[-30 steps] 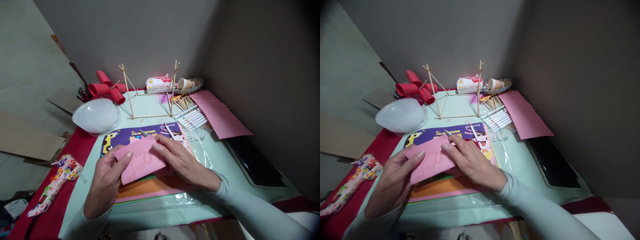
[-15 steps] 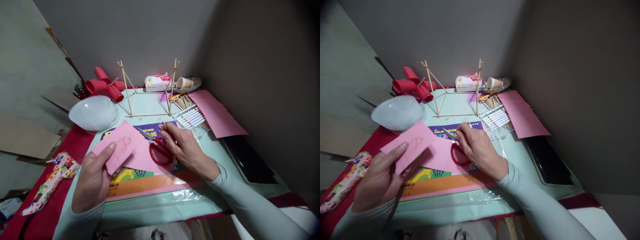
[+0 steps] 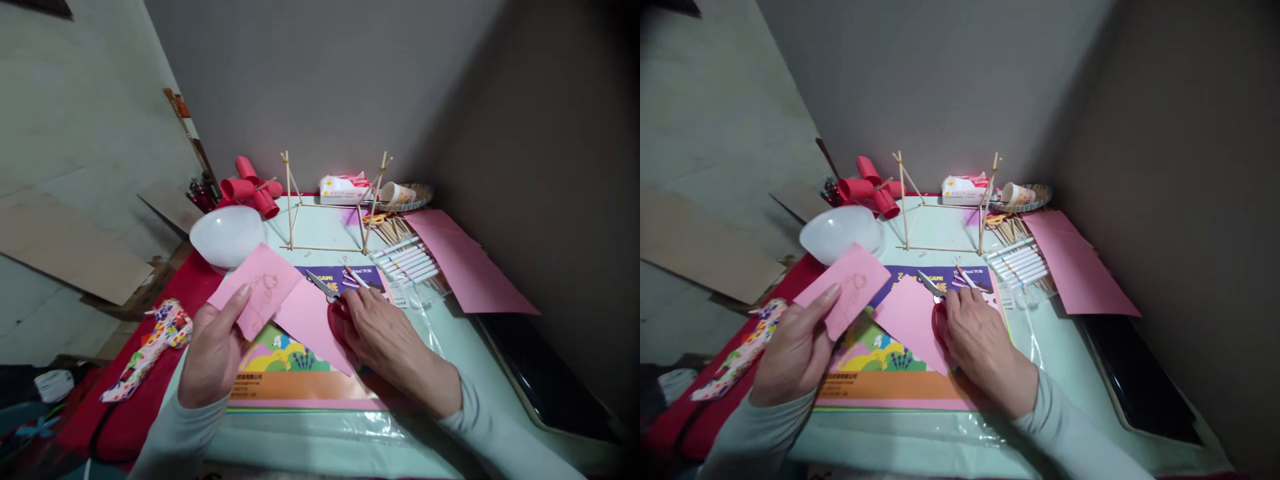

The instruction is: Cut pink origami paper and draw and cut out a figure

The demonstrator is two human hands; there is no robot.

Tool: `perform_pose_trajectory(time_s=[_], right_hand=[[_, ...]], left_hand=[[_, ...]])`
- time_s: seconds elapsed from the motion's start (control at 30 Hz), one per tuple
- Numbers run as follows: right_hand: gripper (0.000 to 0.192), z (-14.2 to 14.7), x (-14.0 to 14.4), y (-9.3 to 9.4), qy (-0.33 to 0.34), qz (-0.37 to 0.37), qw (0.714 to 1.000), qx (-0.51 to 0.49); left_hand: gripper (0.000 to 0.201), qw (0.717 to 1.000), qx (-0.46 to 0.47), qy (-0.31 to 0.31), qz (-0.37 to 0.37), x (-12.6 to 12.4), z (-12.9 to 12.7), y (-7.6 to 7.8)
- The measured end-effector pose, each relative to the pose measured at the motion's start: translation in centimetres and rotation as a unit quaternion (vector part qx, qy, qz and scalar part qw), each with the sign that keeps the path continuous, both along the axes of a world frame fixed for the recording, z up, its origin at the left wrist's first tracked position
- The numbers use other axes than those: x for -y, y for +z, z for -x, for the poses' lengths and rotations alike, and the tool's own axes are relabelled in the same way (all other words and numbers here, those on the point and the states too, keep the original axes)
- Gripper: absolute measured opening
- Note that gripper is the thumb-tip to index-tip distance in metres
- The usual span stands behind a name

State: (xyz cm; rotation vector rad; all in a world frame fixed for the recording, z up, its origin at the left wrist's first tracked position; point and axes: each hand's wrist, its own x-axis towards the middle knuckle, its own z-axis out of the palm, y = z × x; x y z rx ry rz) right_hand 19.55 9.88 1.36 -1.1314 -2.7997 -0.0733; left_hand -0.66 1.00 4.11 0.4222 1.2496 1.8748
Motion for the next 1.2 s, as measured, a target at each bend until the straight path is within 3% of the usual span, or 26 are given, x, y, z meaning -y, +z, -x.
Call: perform_pose_trajectory(time_s=[0.1, 0.2, 0.3, 0.4, 0.5, 0.67, 0.73, 0.77, 0.83, 0.9, 0.97, 1.1, 1.2], right_hand=[[0.011, -0.4, -0.7, 0.1, -0.011, 0.040, 0.992, -0.117], [0.024, -0.8, -1.3, 0.7, -0.015, 0.118, 0.955, -0.273], [0.037, -1.1, -1.8, 1.3, -0.034, 0.255, 0.869, -0.422], [0.049, -1.3, -1.9, 2.2, -0.041, 0.387, 0.790, -0.474], [0.061, -1.5, -1.3, 3.4, -0.026, 0.425, 0.797, -0.428], [0.039, -1.5, 0.2, 5.0, 0.001, 0.400, 0.858, -0.321], [0.035, -1.3, 0.4, 4.9, -0.014, 0.389, 0.862, -0.323], [0.035, -1.2, 0.4, 4.7, -0.020, 0.392, 0.852, -0.346], [0.036, -0.9, 0.3, 4.3, -0.018, 0.415, 0.806, -0.422], [0.038, -0.6, 0.3, 3.9, -0.002, 0.452, 0.749, -0.485], [0.038, -0.4, 0.5, 3.6, 0.008, 0.480, 0.715, -0.509], [0.034, -0.1, 0.9, 3.2, 0.027, 0.465, 0.720, -0.514], [0.035, 0.1, 1.1, 2.9, 0.023, 0.449, 0.724, -0.524]], left_hand=[[0.041, 0.997, 0.006, -0.063, 0.036, 0.0, -0.4, -0.3], [0.047, 0.989, 0.013, -0.134, 0.066, -0.3, -1.0, -0.3], [0.041, 0.985, 0.012, -0.161, 0.054, -0.7, -1.5, -0.3], [0.039, 0.985, 0.012, -0.155, 0.077, -0.8, -1.5, -0.5], [0.048, 0.986, 0.012, -0.140, 0.093, -0.8, -1.3, -0.6], [0.048, 0.990, 0.012, -0.116, 0.081, -0.6, -0.9, -0.8], [0.038, 0.992, -0.021, -0.090, 0.085, -0.3, -0.8, -1.0], [0.033, 0.991, -0.048, -0.080, 0.095, -0.2, -0.8, -1.2], [0.030, 0.984, -0.101, -0.089, 0.116, 0.2, -0.9, -1.5], [0.029, 0.974, -0.135, -0.138, 0.118, 0.4, -1.0, -1.6], [0.030, 0.962, -0.159, -0.194, 0.104, 0.6, -1.2, -1.6], [0.036, 0.948, -0.189, -0.236, 0.100, 0.7, -1.6, -1.2], [0.037, 0.952, -0.159, -0.242, 0.098, 0.8, -1.8, -1.2]])
